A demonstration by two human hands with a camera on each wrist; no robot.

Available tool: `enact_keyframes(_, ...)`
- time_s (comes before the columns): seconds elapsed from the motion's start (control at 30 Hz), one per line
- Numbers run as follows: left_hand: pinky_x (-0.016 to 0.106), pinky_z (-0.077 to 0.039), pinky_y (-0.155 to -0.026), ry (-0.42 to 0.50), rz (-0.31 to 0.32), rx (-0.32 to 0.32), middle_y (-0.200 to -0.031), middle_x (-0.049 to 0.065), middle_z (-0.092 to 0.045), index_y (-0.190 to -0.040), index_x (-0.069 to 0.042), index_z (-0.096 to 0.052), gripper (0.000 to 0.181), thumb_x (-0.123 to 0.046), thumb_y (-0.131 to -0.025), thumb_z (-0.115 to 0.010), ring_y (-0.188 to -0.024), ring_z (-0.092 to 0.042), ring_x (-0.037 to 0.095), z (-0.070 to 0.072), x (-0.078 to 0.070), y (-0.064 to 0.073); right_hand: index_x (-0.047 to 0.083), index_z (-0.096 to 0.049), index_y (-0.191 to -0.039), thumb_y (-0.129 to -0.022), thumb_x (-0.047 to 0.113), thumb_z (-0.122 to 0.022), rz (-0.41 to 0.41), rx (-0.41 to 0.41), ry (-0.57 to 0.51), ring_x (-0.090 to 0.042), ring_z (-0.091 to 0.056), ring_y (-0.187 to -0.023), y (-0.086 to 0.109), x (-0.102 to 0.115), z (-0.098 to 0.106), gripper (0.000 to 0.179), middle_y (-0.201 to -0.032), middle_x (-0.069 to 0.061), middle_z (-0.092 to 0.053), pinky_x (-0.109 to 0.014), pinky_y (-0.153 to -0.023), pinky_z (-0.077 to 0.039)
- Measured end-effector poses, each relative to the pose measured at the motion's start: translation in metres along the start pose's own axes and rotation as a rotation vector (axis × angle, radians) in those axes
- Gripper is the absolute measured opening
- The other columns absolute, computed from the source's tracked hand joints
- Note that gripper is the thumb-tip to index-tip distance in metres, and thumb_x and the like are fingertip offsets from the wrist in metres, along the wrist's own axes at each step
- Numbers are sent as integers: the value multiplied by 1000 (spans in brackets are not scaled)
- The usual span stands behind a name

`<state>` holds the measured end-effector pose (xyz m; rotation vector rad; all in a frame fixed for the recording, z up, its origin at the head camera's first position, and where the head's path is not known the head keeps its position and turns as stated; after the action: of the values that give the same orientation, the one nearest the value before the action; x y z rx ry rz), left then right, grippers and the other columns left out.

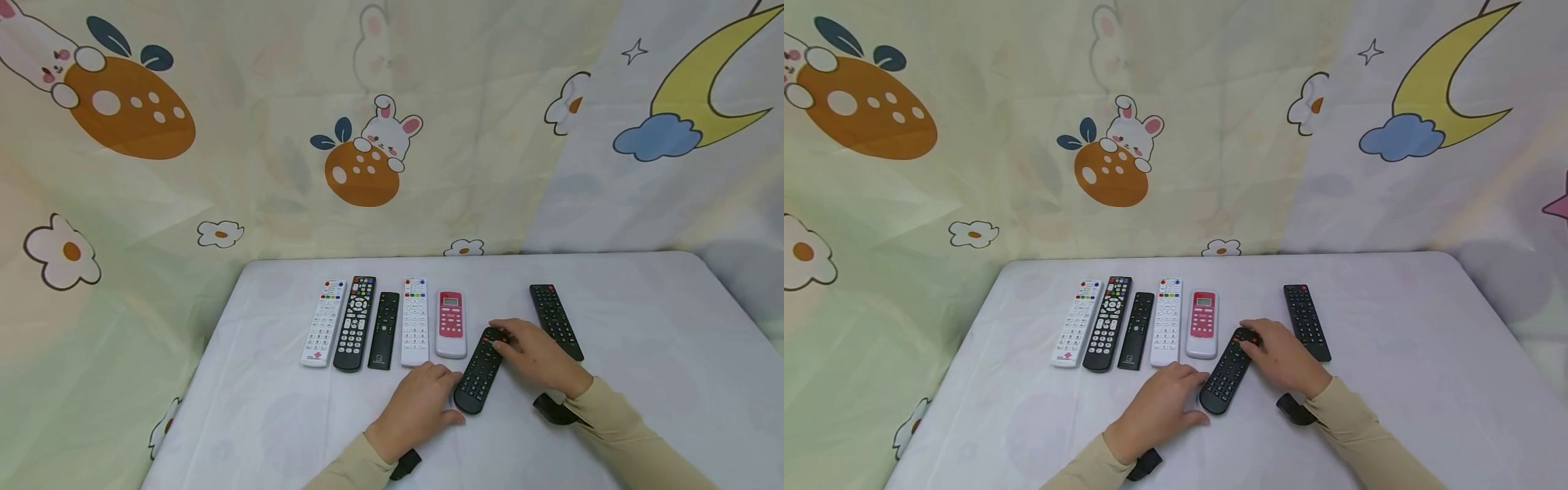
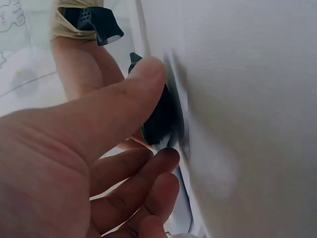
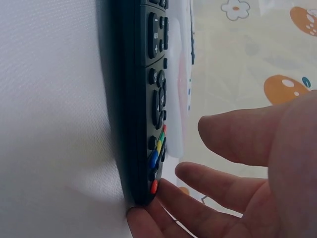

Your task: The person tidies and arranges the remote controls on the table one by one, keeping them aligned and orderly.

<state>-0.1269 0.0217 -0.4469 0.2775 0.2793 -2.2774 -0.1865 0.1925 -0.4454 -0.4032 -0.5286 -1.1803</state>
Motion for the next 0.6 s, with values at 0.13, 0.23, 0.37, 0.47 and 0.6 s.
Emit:
enact_keyframes(0.13,20,-48,-85,5,11,2,-108,-2,-70,-121,-8,-71,57,-42,-77,-85,-95,-59,8,-2,-1,-1,-4,-58,-134,-100,15,-62,2,1,-7,-31,-62,-109,0,1,-1,39,-126,-20,-64,-54,-93,-49)
enact_keyframes(0.23,20,-48,-84,4,13,-2,-107,-3,-71,-120,-7,-72,56,-41,-78,-84,-95,-59,8,-3,-1,-2,-4,-58,-134,-100,15,-62,1,3,-11,-31,-62,-109,0,1,-1,39,-124,-19,-64,-54,-93,-49)
enact_keyframes(0.37,19,-48,-83,12,14,-2,-106,-2,-71,-120,-7,-72,55,-40,-78,-84,-94,-60,8,-2,-1,-4,-5,-57,-135,-100,15,-62,4,-5,-8,-32,-61,-110,-1,1,-1,41,-125,-20,-64,-54,-93,-48)
enact_keyframes(0.47,19,-48,-82,18,14,-5,-106,-3,-71,-120,-7,-72,55,-40,-77,-84,-93,-59,7,-2,-1,-4,-6,-57,-135,-100,15,-61,4,-15,-6,-33,-60,-110,0,1,-1,41,-125,-21,-64,-54,-93,-49)
enact_keyframes(0.6,19,-48,-82,11,11,-15,-105,-3,-71,-119,-8,-73,55,-40,-76,-85,-92,-60,7,-2,-2,-5,-7,-58,-132,-100,13,-61,2,-25,-8,-33,-61,-110,-1,2,0,38,-123,-21,-64,-54,-92,-49)
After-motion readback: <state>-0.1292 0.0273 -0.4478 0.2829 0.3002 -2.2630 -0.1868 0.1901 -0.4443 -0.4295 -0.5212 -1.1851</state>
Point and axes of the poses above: each hand's wrist, its own y-axis away from the middle knuckle, its own z-axis out of the back of the hand, x = y × z, the point moved 8 cm from there along -y, towards the middle knuckle
